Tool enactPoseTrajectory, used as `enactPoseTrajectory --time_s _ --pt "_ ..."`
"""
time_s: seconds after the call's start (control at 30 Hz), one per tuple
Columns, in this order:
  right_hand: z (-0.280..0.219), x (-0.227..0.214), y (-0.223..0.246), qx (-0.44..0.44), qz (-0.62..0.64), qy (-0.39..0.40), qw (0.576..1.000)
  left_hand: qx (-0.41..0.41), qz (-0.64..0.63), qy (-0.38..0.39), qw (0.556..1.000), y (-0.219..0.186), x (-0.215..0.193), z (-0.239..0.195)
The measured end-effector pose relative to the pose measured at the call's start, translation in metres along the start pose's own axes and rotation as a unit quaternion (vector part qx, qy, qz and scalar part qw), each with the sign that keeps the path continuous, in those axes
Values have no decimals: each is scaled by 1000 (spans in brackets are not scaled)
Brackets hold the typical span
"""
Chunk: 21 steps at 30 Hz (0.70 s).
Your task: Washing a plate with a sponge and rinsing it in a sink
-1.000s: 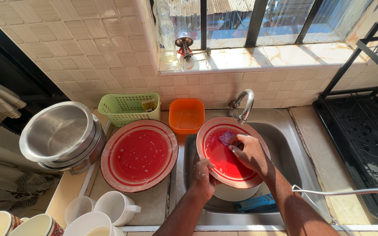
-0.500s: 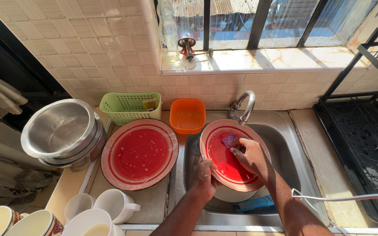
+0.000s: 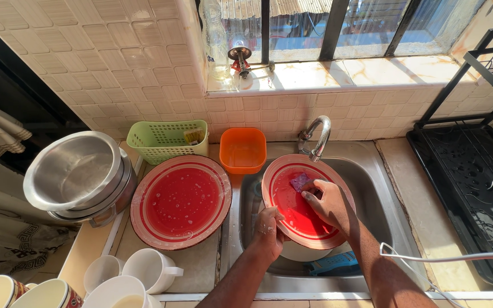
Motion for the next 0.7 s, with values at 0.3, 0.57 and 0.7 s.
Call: enactPoseTrajectory --time_s 0.3,0.57,0.7 --pt "1 -1 -1 7 -7 -2 1000 8 -4 20 1000 0 0 7" --pt "-6 15 19 -64 13 17 998 33 -13 36 999 15 -29 45" --pt "-15 28 40 -29 93 140 985 44 -59 72 995 56 -69 120"
Point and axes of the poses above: each hand's wrist, its own z-axis towards the middle knuckle, its own x-axis out of the palm, y = z × x, the point moved 7 cm from there along z, towards the middle knuckle, and after that the axes turned 11 degrees about y, right-handed, at the moved point
